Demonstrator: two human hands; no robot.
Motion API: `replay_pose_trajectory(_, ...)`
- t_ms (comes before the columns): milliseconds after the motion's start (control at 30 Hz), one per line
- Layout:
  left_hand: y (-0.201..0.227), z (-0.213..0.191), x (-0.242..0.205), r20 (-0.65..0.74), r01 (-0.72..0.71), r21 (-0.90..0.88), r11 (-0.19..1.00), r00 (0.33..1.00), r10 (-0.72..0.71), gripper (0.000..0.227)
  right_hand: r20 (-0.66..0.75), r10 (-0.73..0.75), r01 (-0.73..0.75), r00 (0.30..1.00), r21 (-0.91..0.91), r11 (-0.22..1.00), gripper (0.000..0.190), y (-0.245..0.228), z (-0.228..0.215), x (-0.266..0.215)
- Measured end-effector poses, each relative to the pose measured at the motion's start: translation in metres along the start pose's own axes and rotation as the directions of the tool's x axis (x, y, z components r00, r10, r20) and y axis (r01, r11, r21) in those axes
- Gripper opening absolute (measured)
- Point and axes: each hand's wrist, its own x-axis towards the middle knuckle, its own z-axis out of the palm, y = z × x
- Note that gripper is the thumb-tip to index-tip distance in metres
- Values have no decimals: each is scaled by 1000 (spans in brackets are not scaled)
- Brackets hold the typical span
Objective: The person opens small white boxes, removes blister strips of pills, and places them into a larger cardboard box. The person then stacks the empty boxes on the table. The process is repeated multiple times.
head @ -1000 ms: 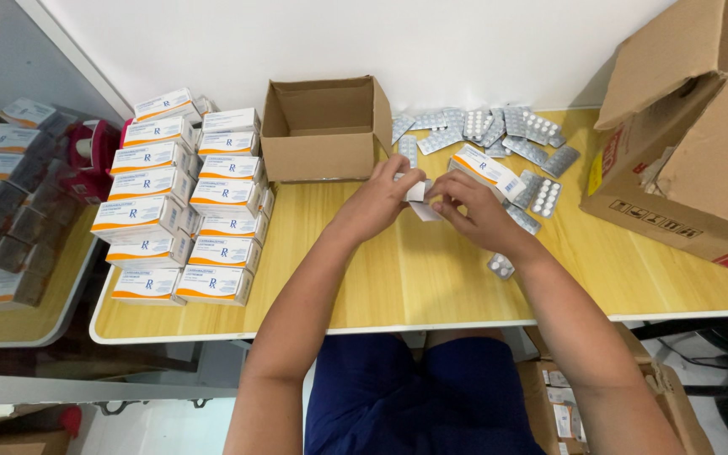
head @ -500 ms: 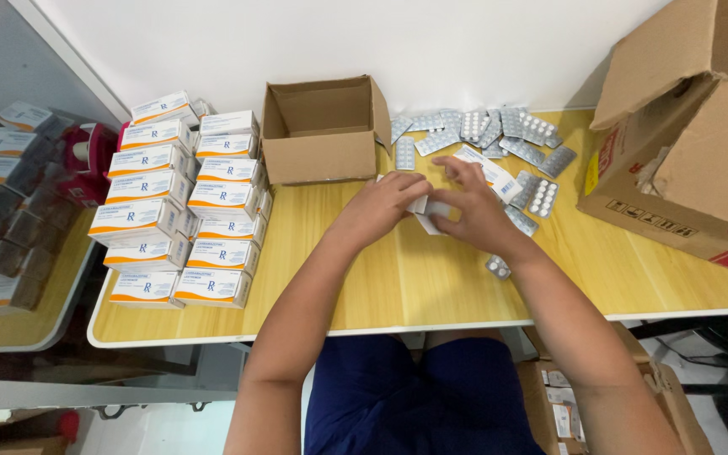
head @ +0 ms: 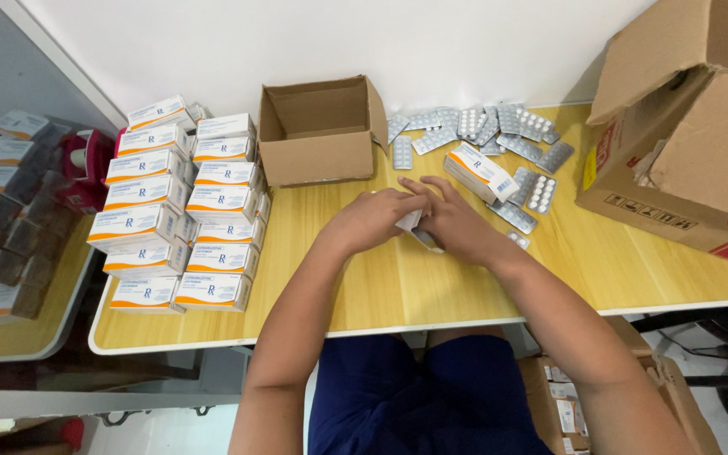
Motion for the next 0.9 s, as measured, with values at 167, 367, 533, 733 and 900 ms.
replay_pose_trajectory(167, -1, 4, -1, 86, 74, 7, 997, 994, -74, 47, 157, 83, -119, 984, 240, 964, 9, 2, -6, -1)
replay_pose_trajectory(367, -35, 13, -9, 41, 283, 71, 957, 957, -286, 49, -224, 426, -367, 876, 261, 893, 32, 39, -23, -16)
replay_pose_trajectory(533, -32, 21, -9, -291, 333, 423, 843, 931, -221, 69, -111, 620, -607, 777, 130, 784, 54, 65, -21, -33)
replay_pose_trajectory(733, -2, 13, -4, -169, 253, 227, 940, 961, -218, 55, -436, 756, -847, 487, -25, 531, 51, 96, -42, -52)
replay_pose_trajectory(900, 40, 51, 51, -139, -342, -12, 940, 931, 337, 66, -414, 800, -836, 435, 145, 529, 53, 83, -68, -80)
